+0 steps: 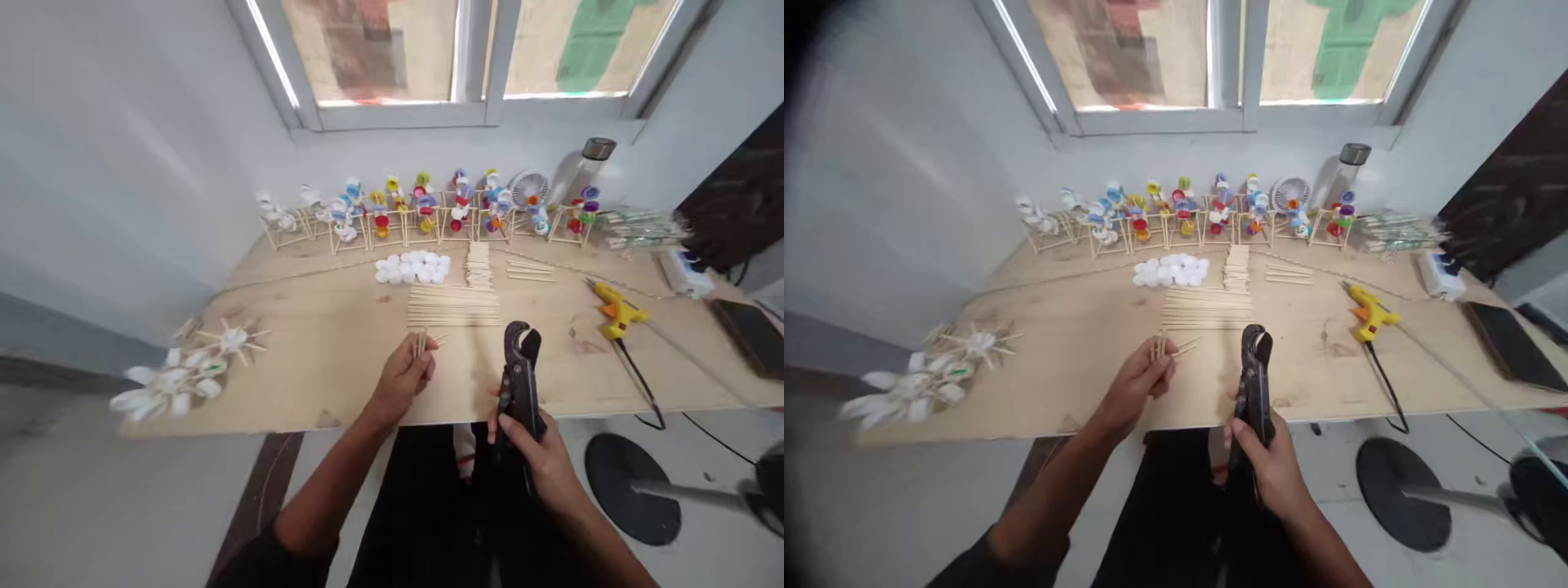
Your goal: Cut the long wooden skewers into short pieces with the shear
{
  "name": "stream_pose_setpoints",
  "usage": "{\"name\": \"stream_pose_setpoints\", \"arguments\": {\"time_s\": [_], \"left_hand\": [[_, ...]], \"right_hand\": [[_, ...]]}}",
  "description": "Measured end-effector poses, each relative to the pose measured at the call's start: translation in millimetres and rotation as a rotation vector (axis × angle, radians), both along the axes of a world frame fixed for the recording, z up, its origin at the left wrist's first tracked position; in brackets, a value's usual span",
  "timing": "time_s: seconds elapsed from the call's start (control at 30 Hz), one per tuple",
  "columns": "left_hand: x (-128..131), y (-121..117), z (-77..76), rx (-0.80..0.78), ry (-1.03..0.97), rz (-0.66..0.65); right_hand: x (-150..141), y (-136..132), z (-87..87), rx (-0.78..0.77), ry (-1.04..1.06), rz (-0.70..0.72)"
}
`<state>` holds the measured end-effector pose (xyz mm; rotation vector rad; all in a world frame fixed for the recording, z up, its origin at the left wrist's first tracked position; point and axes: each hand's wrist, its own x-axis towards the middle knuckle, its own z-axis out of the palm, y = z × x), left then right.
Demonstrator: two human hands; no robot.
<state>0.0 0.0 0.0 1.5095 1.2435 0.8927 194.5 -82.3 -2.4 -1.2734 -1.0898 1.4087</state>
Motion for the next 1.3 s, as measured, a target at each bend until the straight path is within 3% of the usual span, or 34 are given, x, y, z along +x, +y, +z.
{"name": "stream_pose_setpoints", "arguments": {"time_s": [0.17, 0.3, 0.43, 0.77, 1.1, 1.17, 1.3], "left_hand": [[-24, 23, 9.8, 0.136, 0.52, -0.028], [-24, 38, 10.9, 0.114, 0.949, -0.204], [-19, 54, 9.1, 0.125, 1.11, -0.332], [-21, 68, 16.9, 0.2, 1.051, -0.565], [-23, 62, 16.2, 0.213, 0.905, -0.523], [-25, 61, 17.6, 0.191, 0.731, -0.455], [-25, 55, 12.3, 0.041, 0.141, -0.245]], "right_hand": [[-2, 0, -0.8, -0.01, 0.009, 0.0], [0, -3, -2.9, -0.025, 0.002, -0.002], [2, -7, -4.1, -0.039, 0.013, -0.026], [5, -10, -8.4, -0.034, 0.014, -0.058], [4, -9, -14.7, -0.042, 0.024, -0.078], [5, -9, -15.2, -0.057, 0.022, -0.085], [6, -8, -16.6, -0.048, 0.003, -0.102]]}}
